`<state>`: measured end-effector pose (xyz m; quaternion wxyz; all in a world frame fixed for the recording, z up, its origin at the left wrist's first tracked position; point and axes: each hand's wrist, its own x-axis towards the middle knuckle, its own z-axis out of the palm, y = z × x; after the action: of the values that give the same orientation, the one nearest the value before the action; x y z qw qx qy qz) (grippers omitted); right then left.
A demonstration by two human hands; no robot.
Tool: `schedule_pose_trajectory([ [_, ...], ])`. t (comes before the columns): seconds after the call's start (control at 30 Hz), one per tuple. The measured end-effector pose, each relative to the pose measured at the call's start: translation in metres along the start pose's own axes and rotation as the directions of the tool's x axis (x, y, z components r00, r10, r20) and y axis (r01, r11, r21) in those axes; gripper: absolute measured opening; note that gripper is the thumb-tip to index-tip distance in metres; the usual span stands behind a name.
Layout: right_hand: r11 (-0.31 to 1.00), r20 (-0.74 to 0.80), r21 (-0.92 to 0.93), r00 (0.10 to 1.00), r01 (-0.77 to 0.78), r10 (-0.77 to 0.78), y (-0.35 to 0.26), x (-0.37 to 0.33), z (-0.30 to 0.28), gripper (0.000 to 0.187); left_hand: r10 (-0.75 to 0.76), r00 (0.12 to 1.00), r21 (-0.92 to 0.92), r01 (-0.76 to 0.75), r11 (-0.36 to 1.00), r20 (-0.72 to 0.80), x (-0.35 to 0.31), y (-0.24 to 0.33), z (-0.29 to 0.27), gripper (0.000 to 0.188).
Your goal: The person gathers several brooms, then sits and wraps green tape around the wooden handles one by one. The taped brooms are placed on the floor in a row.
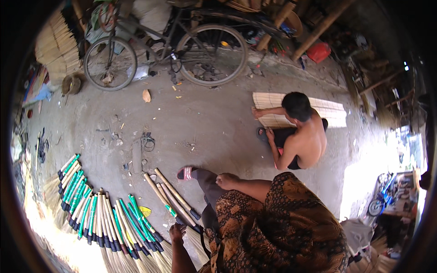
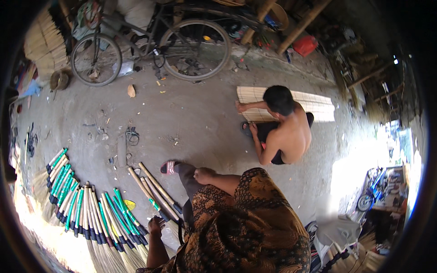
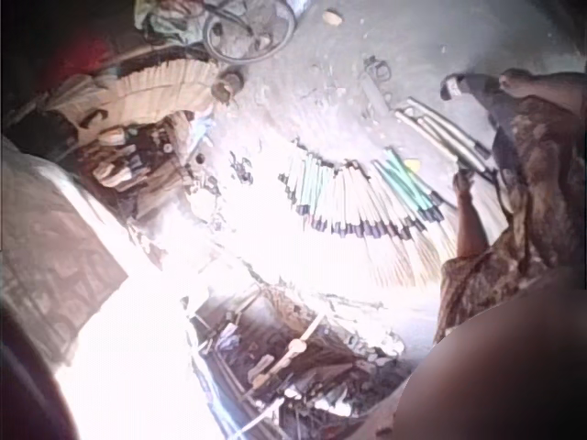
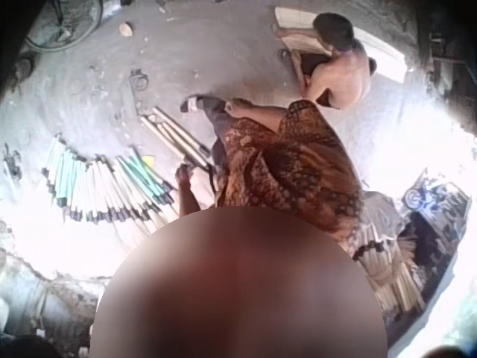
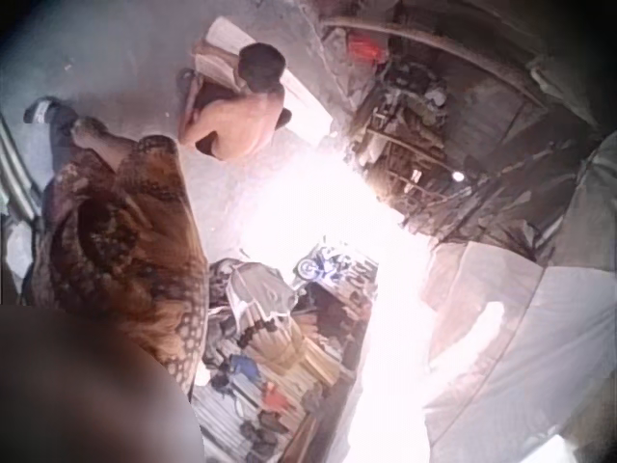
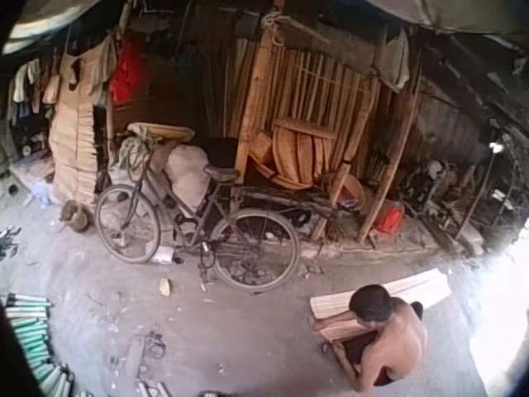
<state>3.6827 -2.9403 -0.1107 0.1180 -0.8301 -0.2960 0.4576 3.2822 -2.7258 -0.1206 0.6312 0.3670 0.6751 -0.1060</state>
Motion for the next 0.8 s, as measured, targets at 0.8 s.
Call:
schedule_pose_trajectory([
  [0.8,0.245,0.058,0.897,0.646,-0.369,0.761,0.353,-0.551,0.238,0.065,0.030,0.959,0.591,-0.198,0.782,0.282,-0.095,0.004,0.259,0.035],
])
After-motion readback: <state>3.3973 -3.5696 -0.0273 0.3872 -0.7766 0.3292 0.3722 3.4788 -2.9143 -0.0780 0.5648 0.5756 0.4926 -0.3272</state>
